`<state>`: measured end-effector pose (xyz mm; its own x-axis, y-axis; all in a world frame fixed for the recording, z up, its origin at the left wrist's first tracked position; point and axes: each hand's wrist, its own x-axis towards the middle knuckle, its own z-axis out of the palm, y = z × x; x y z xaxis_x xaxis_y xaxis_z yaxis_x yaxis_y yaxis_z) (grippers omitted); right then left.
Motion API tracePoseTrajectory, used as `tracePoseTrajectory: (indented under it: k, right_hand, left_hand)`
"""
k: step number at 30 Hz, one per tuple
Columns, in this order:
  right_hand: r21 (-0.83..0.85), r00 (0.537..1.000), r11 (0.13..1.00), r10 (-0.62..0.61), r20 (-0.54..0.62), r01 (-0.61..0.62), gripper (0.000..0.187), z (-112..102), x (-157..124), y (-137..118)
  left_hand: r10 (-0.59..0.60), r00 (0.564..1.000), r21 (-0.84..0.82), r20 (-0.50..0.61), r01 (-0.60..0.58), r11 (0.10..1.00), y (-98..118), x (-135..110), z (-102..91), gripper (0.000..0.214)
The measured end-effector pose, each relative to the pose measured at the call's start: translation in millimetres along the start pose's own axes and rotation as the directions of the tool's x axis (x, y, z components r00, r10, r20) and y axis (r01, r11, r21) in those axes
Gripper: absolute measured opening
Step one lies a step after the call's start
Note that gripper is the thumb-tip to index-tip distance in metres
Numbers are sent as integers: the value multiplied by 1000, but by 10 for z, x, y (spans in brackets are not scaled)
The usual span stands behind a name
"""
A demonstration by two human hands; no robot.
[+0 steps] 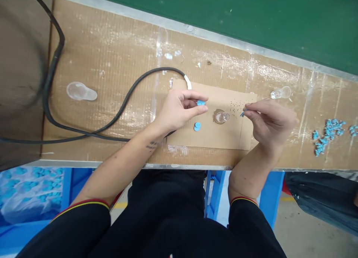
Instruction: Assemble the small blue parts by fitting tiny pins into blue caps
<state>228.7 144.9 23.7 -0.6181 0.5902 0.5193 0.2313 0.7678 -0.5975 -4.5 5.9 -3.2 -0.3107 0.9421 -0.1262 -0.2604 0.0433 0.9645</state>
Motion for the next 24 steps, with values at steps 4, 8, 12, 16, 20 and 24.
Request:
tracePoseTrajectory:
  k: [4, 8, 12, 16, 20, 24]
  right_hand:
    - [-12, 999, 999, 39, -18, -39, 12, 22, 4, -1]
    - [81, 998, 994, -70, -8, 70, 5, 29, 20, -4]
    - [190, 999, 982, -28, 28, 22, 11, 18, 12, -11]
    - [275, 1000, 961, 23, 11, -25, 12, 10, -15, -51]
    - [243, 998, 968, 65, -26, -56, 15, 17, -23, -88]
    - [235, 996, 972, 50, -80, -30, 17, 35, -16, -55]
  left_hand:
    - [33, 999, -35, -33, -35, 999, -12, 30, 19, 22]
    - [56, 995, -58, -78, -60, 996, -37, 54, 30, 30]
    - [44, 995, -72, -93, -51, 996, -69, 67, 31, 31]
    - [60, 991, -43, -122, -66, 997, -62, 71, 34, 27]
    - [105, 990, 15, -98, -104, 994, -52, 73, 31, 27]
    - [108, 991, -7, -78, -109, 994, -65, 87, 41, 26]
